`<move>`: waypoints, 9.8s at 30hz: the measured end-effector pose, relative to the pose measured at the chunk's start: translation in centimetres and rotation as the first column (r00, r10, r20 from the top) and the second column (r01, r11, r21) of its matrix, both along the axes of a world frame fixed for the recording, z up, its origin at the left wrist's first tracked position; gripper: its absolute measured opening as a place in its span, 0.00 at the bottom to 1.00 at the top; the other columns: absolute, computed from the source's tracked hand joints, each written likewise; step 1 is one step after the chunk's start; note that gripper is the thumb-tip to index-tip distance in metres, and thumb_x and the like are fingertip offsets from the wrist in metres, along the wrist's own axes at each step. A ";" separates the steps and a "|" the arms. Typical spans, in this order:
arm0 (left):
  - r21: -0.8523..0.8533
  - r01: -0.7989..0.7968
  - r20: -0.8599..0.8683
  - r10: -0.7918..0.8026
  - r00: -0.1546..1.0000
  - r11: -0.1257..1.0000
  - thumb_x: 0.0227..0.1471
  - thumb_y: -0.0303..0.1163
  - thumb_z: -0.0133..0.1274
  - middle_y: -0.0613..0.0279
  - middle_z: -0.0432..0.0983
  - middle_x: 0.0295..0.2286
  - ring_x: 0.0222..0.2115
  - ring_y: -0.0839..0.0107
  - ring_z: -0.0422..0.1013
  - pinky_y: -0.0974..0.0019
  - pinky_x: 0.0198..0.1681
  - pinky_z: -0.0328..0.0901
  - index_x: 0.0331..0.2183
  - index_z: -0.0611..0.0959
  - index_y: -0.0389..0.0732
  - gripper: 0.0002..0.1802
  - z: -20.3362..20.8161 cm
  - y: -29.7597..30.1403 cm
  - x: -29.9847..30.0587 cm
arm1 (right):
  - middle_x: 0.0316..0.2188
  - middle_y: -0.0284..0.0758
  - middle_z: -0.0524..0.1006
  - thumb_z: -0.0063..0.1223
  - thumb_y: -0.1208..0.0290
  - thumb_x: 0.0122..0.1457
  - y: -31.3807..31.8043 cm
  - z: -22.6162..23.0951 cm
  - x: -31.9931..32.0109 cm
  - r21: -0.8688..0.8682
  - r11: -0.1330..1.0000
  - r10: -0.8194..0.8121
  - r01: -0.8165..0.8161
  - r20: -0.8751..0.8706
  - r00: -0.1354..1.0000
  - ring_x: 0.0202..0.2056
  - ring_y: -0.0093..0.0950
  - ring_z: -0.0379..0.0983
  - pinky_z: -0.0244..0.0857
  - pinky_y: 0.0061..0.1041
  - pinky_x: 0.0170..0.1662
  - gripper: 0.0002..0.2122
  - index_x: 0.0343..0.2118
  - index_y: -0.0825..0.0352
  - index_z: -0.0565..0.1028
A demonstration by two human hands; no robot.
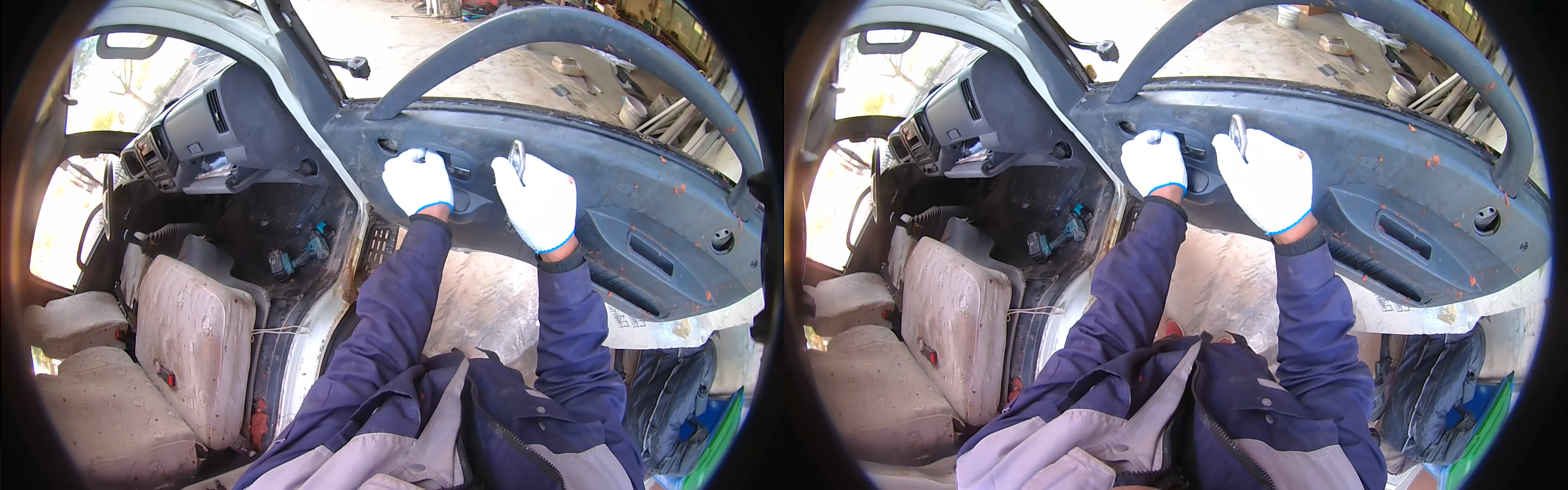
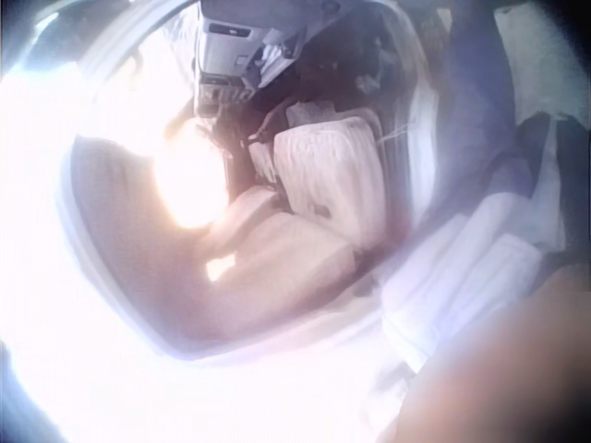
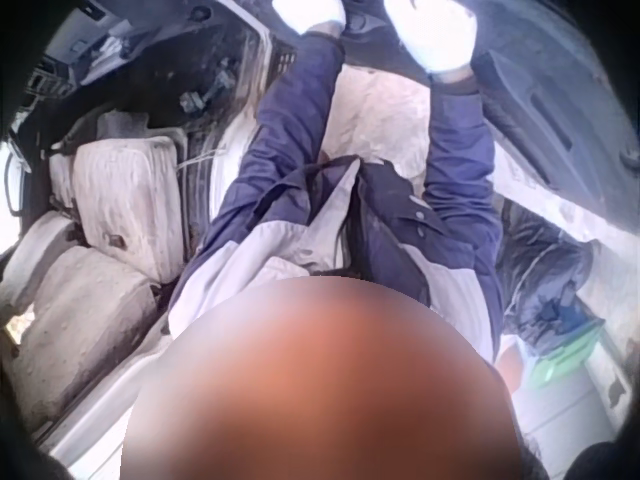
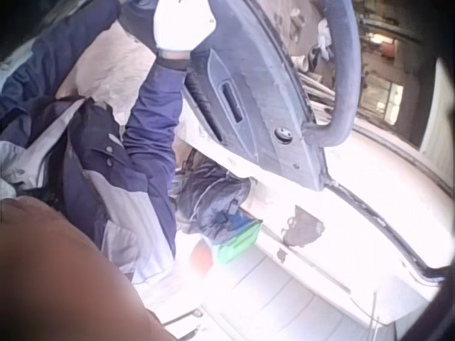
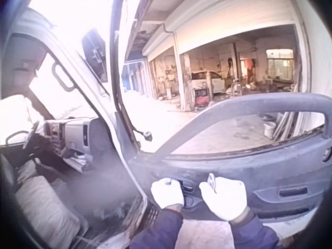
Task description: The person removes the interior door panel of a white van using a cordless drill and a screwdriver. They unscrew fasteners, pry the panel away from the door frame, and detach it to expose the internal door structure.
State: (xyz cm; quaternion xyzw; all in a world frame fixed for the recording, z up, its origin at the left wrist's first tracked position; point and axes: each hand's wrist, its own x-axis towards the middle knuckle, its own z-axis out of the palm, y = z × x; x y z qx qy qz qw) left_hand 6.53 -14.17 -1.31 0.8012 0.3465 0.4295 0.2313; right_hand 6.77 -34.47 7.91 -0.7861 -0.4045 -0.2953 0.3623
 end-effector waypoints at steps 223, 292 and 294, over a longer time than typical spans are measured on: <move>0.878 0.355 0.010 -0.754 0.657 0.322 0.64 0.45 0.66 0.51 0.81 0.31 0.34 0.53 0.79 0.51 0.40 0.72 0.44 0.92 0.44 0.15 29.0 -25.6 2.9 | 0.29 0.34 0.84 0.66 0.71 0.70 -29.5 6.8 -18.0 0.790 0.390 0.147 0.474 -0.561 0.815 0.23 0.22 0.80 0.76 0.25 0.26 0.08 0.47 0.69 0.81; 0.888 0.326 0.027 -0.744 0.667 0.324 0.65 0.47 0.64 0.54 0.79 0.31 0.36 0.55 0.77 0.51 0.42 0.70 0.46 0.91 0.46 0.17 28.6 -25.6 3.2 | 0.35 0.43 0.85 0.61 0.73 0.70 -29.3 6.6 -17.6 0.846 0.271 0.177 0.459 -0.512 0.840 0.21 0.27 0.78 0.74 0.28 0.22 0.12 0.53 0.70 0.79; 0.895 0.308 0.037 -0.741 0.670 0.323 0.64 0.48 0.64 0.56 0.78 0.31 0.36 0.56 0.77 0.52 0.41 0.68 0.45 0.91 0.47 0.17 28.6 -25.6 3.3 | 0.36 0.43 0.86 0.60 0.73 0.70 -29.3 6.6 -17.6 0.849 0.272 0.191 0.454 -0.510 0.839 0.21 0.28 0.79 0.74 0.28 0.22 0.12 0.53 0.70 0.79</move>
